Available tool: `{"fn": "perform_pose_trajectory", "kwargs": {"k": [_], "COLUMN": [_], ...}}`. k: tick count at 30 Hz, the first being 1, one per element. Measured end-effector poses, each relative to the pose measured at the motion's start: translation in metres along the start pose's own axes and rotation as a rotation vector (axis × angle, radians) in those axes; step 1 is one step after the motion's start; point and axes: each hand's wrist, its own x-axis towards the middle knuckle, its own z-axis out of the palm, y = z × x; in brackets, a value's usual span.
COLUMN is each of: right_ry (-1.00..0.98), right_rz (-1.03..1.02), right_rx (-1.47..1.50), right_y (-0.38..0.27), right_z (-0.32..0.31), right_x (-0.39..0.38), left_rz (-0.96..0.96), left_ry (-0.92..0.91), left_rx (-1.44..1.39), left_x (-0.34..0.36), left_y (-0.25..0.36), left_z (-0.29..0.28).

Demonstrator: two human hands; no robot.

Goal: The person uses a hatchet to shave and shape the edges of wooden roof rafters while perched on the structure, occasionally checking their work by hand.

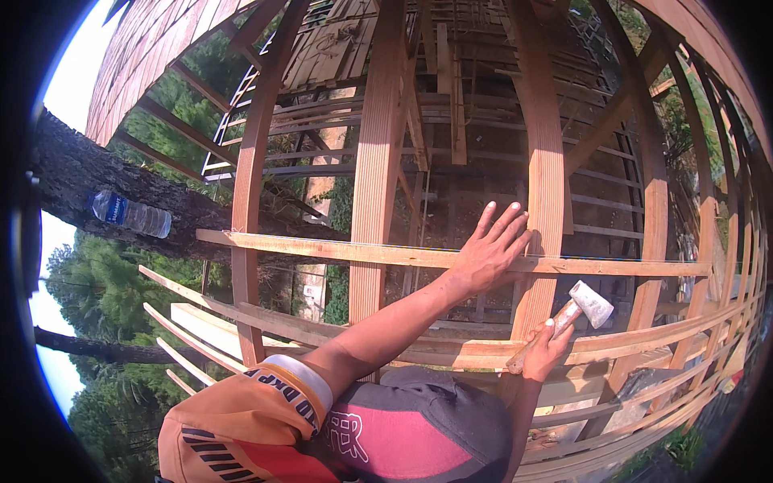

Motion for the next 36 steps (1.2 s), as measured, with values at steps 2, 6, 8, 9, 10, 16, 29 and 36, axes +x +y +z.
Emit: {"fn": "perform_pose_trajectory", "kwargs": {"k": [2,6,8,9,10,16,29,36], "right_ry": [-0.004,-0.009,-0.044,-0.043,-0.025,0.006,0.126,0.095], "right_rz": [-0.010,-0.020,-0.060,-0.069,-0.095,-0.057,-0.297,-0.241], "right_rx": [0.032,0.092,-0.023,-0.102,-0.188,-0.197,-0.525,-0.437], "right_y": [0.002,0.006,0.008,0.011,0.003,0.009,0.040,0.039], "right_z": [-0.005,-0.006,0.001,0.001,0.003,-0.002,0.005,0.005], "right_x": [0.001,-0.001,0.003,0.008,0.007,0.006,0.019,0.019], "left_rz": [0.036,0.041,-0.017,-0.031,-0.064,-0.046,-0.061,-0.053], "left_ry": [0.000,-0.050,-0.077,-0.068,-0.069,-0.066,-0.063,-0.029], "left_rx": [0.002,-0.061,-0.012,-0.024,-0.016,-0.016,-0.052,-0.040], "left_x": [0.004,0.008,0.002,0.003,0.005,0.013,0.016,0.015], "left_y": [0.003,0.007,-0.002,-0.002,0.000,0.011,0.014,0.012], "left_z": [0.006,-0.005,-0.002,-0.001,-0.004,-0.006,-0.014,-0.008]}}
